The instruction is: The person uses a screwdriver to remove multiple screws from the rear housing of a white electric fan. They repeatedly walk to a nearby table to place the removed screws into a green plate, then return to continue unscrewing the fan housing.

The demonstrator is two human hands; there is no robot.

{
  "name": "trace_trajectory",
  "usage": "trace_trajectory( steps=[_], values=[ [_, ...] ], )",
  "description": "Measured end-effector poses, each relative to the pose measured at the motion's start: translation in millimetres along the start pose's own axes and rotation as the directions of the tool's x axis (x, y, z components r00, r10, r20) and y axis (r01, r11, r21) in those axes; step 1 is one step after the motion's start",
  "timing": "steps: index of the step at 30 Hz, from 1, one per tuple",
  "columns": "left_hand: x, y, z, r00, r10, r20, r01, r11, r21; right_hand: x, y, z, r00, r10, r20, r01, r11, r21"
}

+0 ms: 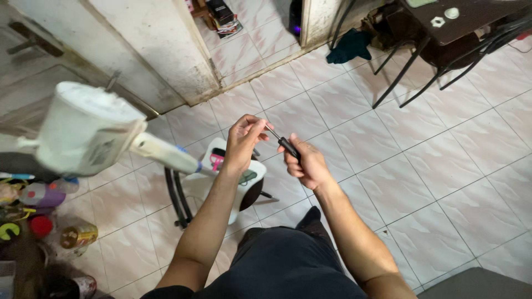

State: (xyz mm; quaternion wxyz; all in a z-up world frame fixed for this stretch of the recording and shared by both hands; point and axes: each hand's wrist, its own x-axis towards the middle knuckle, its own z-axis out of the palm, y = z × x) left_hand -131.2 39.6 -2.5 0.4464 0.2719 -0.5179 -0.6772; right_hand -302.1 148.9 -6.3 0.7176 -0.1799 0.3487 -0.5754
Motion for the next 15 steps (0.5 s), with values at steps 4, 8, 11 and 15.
trace_trajectory(
  steps=[4,8,11,15],
  values=[
    [35,-10,46,0.993,-0.05,0.108,0.046,0.998,0.033,3,-34,-50,0.983,0.004,0.182,-0.002,1.0,-0.016],
    [70,-30,96,0.989,-0.071,0.128,0.071,0.997,0.003,13,-65,-86,0.892,-0.434,0.127,0.426,0.712,-0.559],
    [91,-52,121,0.997,-0.051,0.061,0.053,0.998,-0.022,18,-86,-114,0.693,-0.691,0.206,0.457,0.2,-0.867],
    [138,-79,134,0.972,-0.235,0.008,0.214,0.869,-0.446,31,-106,-148,0.718,-0.695,0.022,0.395,0.382,-0.835]
  ],
)
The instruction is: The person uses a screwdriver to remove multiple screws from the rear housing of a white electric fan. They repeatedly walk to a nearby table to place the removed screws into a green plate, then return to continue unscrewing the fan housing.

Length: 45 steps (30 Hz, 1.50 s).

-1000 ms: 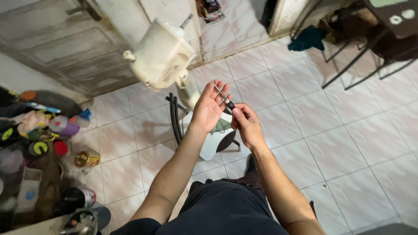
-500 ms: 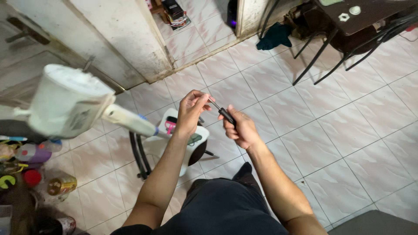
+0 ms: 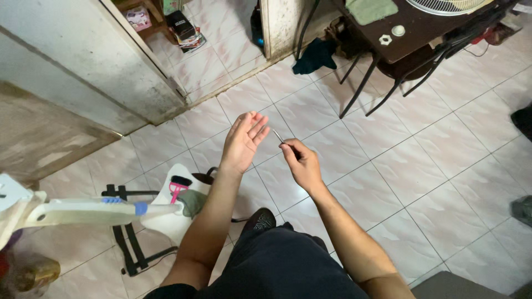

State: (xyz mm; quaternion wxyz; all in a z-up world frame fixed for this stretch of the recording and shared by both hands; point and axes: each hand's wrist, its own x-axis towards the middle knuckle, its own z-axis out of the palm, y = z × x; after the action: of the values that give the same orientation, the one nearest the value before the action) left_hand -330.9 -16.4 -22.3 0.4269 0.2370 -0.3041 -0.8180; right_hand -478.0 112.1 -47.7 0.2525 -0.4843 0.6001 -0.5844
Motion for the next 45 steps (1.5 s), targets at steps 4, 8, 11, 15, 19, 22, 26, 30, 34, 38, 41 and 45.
trace_trajectory(
  steps=[4,8,11,15,19,22,26,30,34,38,41,45],
  values=[
    [60,-15,2,0.996,-0.038,0.08,0.05,0.988,-0.146,30,27,-36,0.857,0.407,0.316,-0.477,0.395,0.785],
    [118,-34,11,0.988,-0.015,0.154,0.042,0.985,-0.168,72,57,-73,0.815,0.485,0.318,-0.434,0.147,0.889],
    [168,-39,22,0.983,-0.067,0.172,0.096,0.982,-0.163,117,79,-90,0.828,0.48,0.289,-0.396,0.137,0.908],
    [242,-37,43,0.991,-0.037,0.127,0.028,0.997,0.069,190,97,-107,0.837,0.496,0.231,-0.357,0.175,0.918],
    [317,-35,64,0.974,0.162,0.158,-0.219,0.852,0.475,262,98,-127,0.963,0.111,-0.245,-0.068,0.982,0.175],
    [377,-27,68,0.946,0.243,0.216,-0.325,0.717,0.617,314,104,-147,0.92,-0.353,-0.168,0.227,0.832,-0.507],
    [449,-25,75,0.95,0.233,0.207,-0.307,0.587,0.749,371,125,-165,0.94,-0.178,-0.291,0.058,0.924,-0.378],
    [530,-35,79,0.954,0.22,0.203,-0.292,0.535,0.792,431,167,-181,0.903,0.26,-0.343,-0.266,0.963,0.029],
    [636,-63,74,0.967,0.173,0.187,-0.247,0.457,0.854,493,216,-205,0.913,0.279,-0.296,-0.263,0.96,0.093],
    [757,-102,71,0.971,0.106,0.213,-0.238,0.455,0.858,571,259,-236,0.903,0.339,-0.265,-0.346,0.938,0.023],
    [833,-137,71,0.975,0.126,0.181,-0.208,0.247,0.947,635,289,-265,0.936,0.258,-0.24,-0.282,0.957,-0.074],
    [905,-178,73,0.975,0.184,0.123,-0.097,-0.145,0.985,704,317,-294,0.933,0.32,-0.166,-0.314,0.948,0.062]
  ],
)
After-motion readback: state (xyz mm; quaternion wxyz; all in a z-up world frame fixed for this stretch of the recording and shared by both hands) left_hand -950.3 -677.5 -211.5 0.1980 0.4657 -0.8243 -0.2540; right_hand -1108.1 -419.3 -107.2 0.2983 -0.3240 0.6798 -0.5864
